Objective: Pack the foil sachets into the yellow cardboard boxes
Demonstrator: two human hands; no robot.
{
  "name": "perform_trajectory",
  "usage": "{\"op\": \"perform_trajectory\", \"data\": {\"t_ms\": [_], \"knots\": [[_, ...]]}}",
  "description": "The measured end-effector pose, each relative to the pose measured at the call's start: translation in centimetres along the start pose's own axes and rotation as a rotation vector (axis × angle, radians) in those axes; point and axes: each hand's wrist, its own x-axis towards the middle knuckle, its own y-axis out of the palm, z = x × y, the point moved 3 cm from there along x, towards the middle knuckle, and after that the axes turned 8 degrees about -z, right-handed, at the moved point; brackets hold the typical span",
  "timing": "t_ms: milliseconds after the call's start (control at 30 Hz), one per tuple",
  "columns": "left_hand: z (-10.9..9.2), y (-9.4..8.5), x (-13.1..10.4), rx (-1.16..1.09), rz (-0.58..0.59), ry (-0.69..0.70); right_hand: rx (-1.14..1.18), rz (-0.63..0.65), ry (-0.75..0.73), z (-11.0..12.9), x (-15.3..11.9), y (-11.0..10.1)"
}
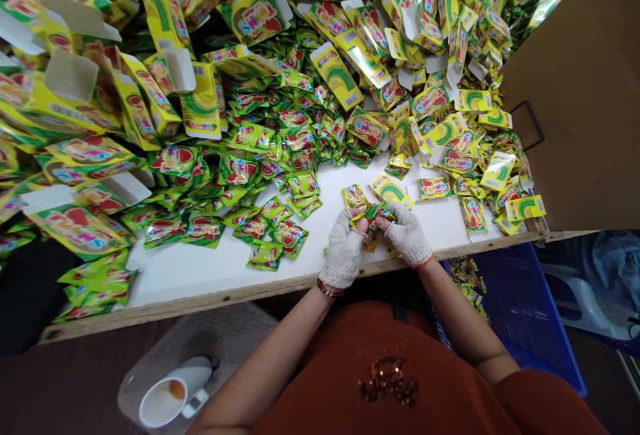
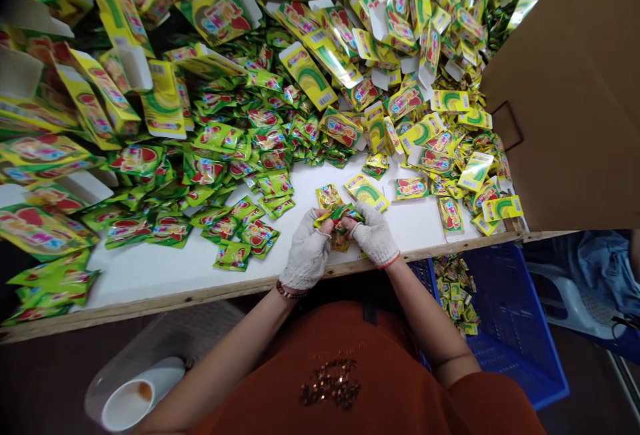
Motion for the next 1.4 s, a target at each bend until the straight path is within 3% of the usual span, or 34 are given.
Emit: {"op": "perform_trajectory", "data": {"t_ms": [67, 200, 333, 467, 533, 733, 867, 1000, 1200, 1400], "knots": [[-0.5, -0.3, 0.1, 0.024, 0.077, 0.002, -0.054, 0.041, -0.036, 0.2, 0.2, -0.6], [-1.0, -0.4, 0.2, -0.059, 0.224, -0.145, -0.142, 0.053, -0.065, 0.4, 0.6, -1.6], [-0.6, -0.1, 0.2, -0.206, 0.104, -0.21, -0.13, -0.106, -0.072, 0.7, 0.6, -2.1], [0.0, 0.6, 0.0, -0.268, -0.01, -0.158, 0.172, -0.129, 0.205, 0.0, -0.1, -1.2], [0.3, 1.1, -0.2, -0.289, -0.024, -0.137, 0.283, -0.094, 0.266, -0.3, -0.7, -0.3], [0.5, 1.3, -0.2, -0.241, -0.023, -0.104, 0.085, -0.128, 0.132, -1.2, -1.4, 1.3], [0.2, 0.6, 0.1, -0.202, 0.008, -0.1, 0.021, -0.065, 0.039, -1.4, -1.8, 0.9], [0.1, 0.6, -0.1, -0.153, 0.006, -0.11, 0.01, -0.127, -0.003, -1.0, -2.3, -0.1], [-0.4, 2.3, -0.9, -0.093, 0.153, -0.104, 0.008, -0.194, -0.035, -0.5, -1.8, -0.2], [-2.1, 2.8, -0.2, 0.234, 0.191, 0.087, -0.035, -0.196, -0.056, -0.2, -0.9, -2.1]]}}
